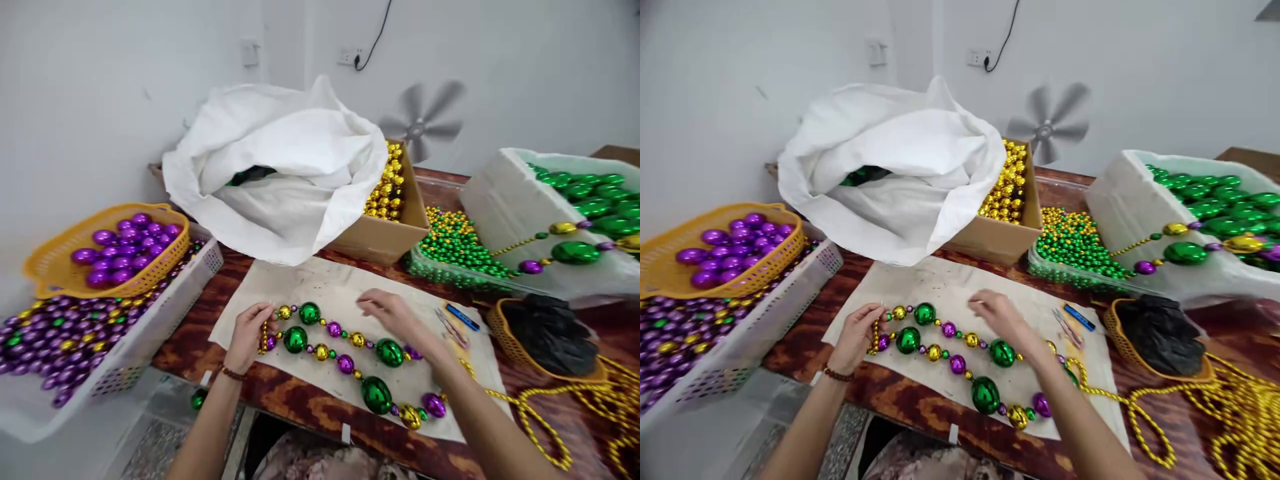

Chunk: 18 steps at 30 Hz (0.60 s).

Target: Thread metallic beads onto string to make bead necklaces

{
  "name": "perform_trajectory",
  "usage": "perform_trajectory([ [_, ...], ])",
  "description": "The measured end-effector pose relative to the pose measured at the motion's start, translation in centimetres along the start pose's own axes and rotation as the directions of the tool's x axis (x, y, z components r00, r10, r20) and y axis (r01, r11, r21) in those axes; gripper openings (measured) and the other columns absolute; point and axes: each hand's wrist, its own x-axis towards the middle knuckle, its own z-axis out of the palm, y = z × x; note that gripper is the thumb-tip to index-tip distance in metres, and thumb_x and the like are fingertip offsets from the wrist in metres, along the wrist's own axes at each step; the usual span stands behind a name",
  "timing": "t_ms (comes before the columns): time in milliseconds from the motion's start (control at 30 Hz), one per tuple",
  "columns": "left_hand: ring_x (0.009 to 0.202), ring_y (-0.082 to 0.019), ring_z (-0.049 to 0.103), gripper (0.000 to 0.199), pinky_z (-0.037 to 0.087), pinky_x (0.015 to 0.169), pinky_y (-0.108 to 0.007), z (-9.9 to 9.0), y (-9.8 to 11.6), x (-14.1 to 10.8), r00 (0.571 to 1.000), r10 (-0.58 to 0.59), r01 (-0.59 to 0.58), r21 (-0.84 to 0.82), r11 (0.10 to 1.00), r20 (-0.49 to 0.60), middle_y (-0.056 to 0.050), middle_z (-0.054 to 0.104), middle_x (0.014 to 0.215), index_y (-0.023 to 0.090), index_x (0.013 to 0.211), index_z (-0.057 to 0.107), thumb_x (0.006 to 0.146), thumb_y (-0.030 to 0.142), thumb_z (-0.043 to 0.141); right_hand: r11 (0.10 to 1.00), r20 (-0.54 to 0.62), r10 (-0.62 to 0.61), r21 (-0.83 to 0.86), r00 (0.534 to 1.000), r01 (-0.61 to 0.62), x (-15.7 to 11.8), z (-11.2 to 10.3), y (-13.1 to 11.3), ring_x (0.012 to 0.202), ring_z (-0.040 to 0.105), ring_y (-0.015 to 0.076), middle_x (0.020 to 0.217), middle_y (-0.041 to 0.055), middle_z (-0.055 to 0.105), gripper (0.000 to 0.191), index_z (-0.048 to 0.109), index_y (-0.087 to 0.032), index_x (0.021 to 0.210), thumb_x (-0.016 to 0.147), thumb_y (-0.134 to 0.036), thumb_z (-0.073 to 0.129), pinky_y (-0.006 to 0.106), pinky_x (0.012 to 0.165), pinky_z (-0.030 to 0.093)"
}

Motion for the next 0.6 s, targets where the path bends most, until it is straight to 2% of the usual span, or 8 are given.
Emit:
perform_trajectory([
  [67,0.052,-0.008,0.057,0.037,0.044,0.050,-0.017,0.0,0.3,-0.4,1.000,0.022,-0.022,0.013,1.000,0.016,0.001,0.066,0.065,0.013,0.076,0.069,0.058,0.040,0.087,0.947,0.052,-0.289,0.160,0.956,0.278,2.6,3.0,-4.9,0.084,0.066,0.0174,0.096,0.0063,0.071,0.025,0.071,-0.018,0.095,0.098,-0.028,0.048,0.026,0.077,0.048],
  [100,0.052,-0.008,0.057,0.036,0.044,0.050,-0.017,0.0,0.4,-0.6,0.999,0.031,-0.032,0.023,0.999,0.024,0.000,0.066,0.065,0.013,0.075,0.069,0.060,0.040,0.087,0.927,0.012,-0.346,0.157,0.938,0.340,3.9,4.5,-7.0,0.086,0.065,0.0171,0.101,0.0059,0.070,0.022,0.071,-0.019,0.101,0.097,-0.024,0.050,0.026,0.078,0.047],
  [133,0.052,-0.008,0.057,0.035,0.043,0.049,-0.018,0.0,0.5,-0.8,0.999,0.039,-0.040,0.031,0.999,0.032,0.000,0.066,0.065,0.013,0.075,0.069,0.060,0.040,0.086,0.927,-0.017,-0.353,0.125,0.935,0.352,5.0,5.9,-8.6,0.085,0.065,0.0162,0.111,0.0063,0.069,0.023,0.069,-0.019,0.111,0.095,-0.020,0.051,0.026,0.077,0.046],
  [200,0.051,-0.009,0.057,0.035,0.042,0.048,-0.018,-0.1,0.8,-1.2,0.998,0.054,-0.056,0.043,0.998,0.045,0.001,0.065,0.064,0.013,0.076,0.069,0.062,0.040,0.086,0.936,0.012,-0.348,0.054,0.937,0.347,7.0,8.0,-10.6,0.085,0.064,0.0157,0.124,0.0073,0.064,0.031,0.066,-0.021,0.119,0.091,-0.016,0.055,0.027,0.075,0.043],
  [267,0.051,-0.009,0.058,0.035,0.042,0.048,-0.018,-0.2,0.9,-1.6,0.997,0.062,-0.064,0.049,0.997,0.047,0.001,0.065,0.064,0.013,0.076,0.069,0.062,0.040,0.085,0.940,0.100,-0.341,0.029,0.935,0.340,8.4,9.2,-11.2,0.088,0.064,0.0166,0.124,0.0067,0.064,0.025,0.070,-0.021,0.112,0.090,-0.017,0.057,0.026,0.072,0.041],
  [367,0.051,-0.009,0.058,0.035,0.042,0.048,-0.018,-0.6,1.1,-1.8,0.998,0.063,-0.065,0.056,0.996,0.031,0.001,0.065,0.064,0.013,0.076,0.069,0.062,0.041,0.085,0.940,0.208,-0.342,0.067,0.916,0.336,9.2,9.1,-10.9,0.082,0.065,0.0157,0.094,0.0019,0.072,0.017,0.073,-0.020,0.092,0.093,-0.023,0.057,0.023,0.066,0.038],
  [467,0.052,-0.010,0.059,0.037,0.043,0.048,-0.019,-1.2,1.0,-1.6,0.998,0.066,-0.067,0.084,0.994,0.019,0.000,0.068,0.066,0.014,0.078,0.069,0.061,0.043,0.085,0.936,0.245,-0.351,0.114,0.904,0.333,9.0,7.7,-11.1,0.067,0.064,0.0125,0.068,-0.0025,0.069,0.021,0.073,-0.020,0.091,0.097,-0.027,0.054,0.021,0.062,0.036],
  [600,0.047,-0.011,0.055,0.038,0.040,0.046,-0.021,-1.9,0.6,-0.6,0.993,0.116,-0.109,0.227,0.968,-0.021,-0.001,0.067,0.057,0.014,0.083,0.072,0.063,0.045,0.082,0.886,0.229,-0.438,-0.056,0.869,0.461,8.7,6.1,-13.0,0.070,0.062,0.0140,0.076,0.0015,0.072,0.023,0.074,-0.020,0.090,0.098,-0.027,0.054,0.023,0.057,0.028],
])
